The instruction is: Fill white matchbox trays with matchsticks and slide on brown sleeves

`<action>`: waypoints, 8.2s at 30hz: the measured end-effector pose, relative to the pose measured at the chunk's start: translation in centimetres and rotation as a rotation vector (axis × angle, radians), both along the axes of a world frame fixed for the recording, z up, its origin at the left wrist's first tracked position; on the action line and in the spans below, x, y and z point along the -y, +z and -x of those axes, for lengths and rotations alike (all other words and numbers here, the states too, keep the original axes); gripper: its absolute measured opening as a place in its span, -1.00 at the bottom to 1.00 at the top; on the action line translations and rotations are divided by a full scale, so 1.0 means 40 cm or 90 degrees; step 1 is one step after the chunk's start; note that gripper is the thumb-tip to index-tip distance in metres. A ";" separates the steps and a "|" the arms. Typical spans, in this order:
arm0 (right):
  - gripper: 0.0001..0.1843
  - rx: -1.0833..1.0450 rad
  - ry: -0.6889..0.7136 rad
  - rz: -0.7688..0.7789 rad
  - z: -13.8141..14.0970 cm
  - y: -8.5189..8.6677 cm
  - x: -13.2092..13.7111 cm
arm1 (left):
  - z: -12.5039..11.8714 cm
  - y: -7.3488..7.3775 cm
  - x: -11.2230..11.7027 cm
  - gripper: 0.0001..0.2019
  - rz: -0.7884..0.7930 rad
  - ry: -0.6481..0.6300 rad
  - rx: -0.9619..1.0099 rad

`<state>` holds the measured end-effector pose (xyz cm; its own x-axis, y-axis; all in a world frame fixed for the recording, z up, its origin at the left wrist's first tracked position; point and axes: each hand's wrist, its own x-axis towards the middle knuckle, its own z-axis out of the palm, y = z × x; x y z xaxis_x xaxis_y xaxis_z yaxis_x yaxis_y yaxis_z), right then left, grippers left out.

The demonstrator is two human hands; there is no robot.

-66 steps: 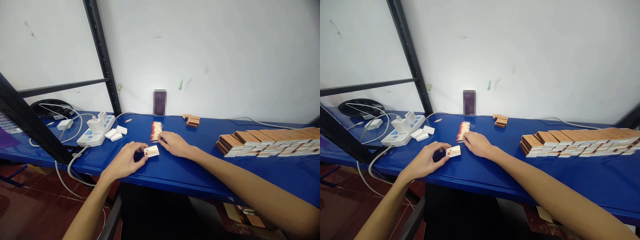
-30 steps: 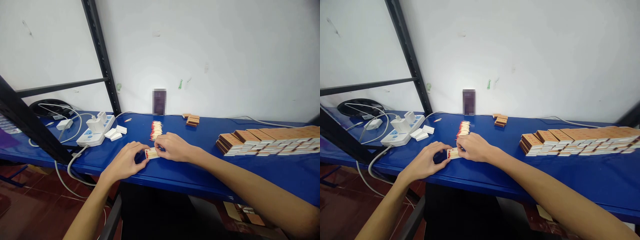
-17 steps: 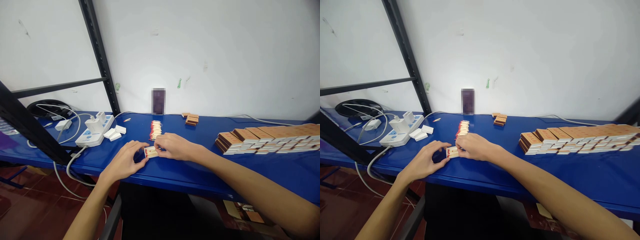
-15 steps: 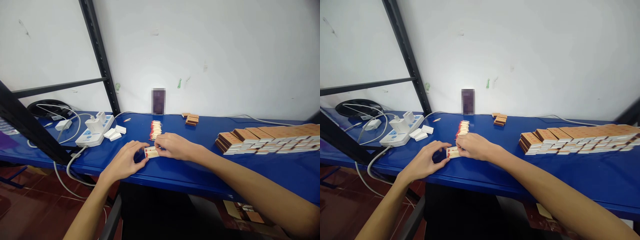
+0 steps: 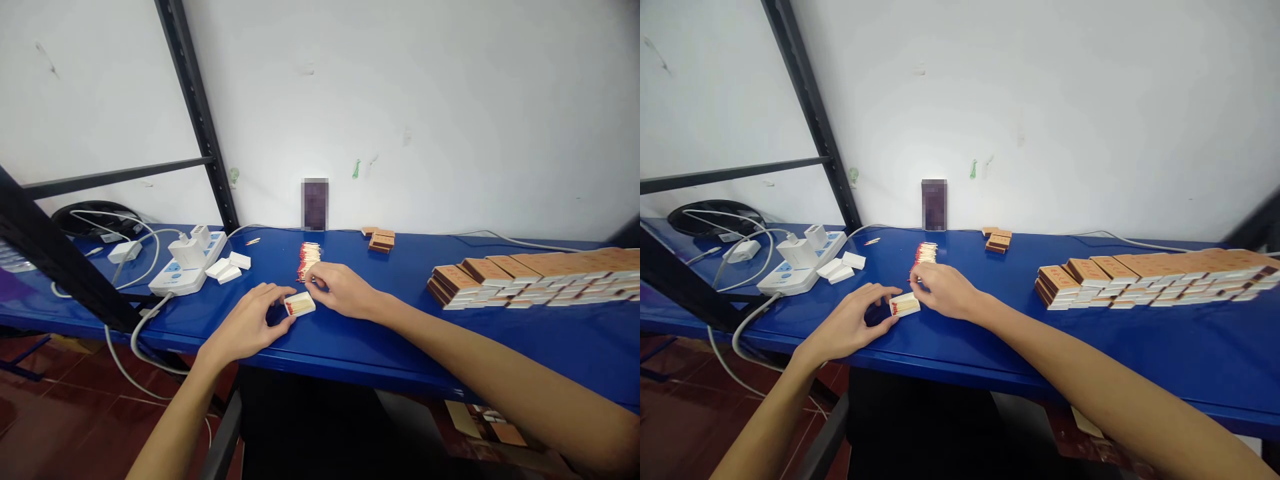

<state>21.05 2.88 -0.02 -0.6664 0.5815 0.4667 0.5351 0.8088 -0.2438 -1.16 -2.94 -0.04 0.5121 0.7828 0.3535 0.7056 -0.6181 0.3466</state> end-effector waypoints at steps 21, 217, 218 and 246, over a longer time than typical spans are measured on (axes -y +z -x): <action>-0.88 0.021 0.033 0.019 0.010 0.004 0.020 | 0.007 -0.007 -0.013 -0.71 -0.036 0.042 0.021; -0.90 0.115 -0.153 0.099 -0.028 -0.016 -0.055 | 0.009 -0.006 -0.010 -0.71 0.015 0.035 0.020; -0.89 0.119 -0.150 0.105 -0.028 -0.014 -0.055 | 0.009 -0.006 -0.010 -0.71 0.016 0.035 0.019; -0.87 0.057 -0.050 0.069 -0.009 0.005 -0.001 | 0.008 -0.006 -0.013 -0.70 -0.004 0.073 0.009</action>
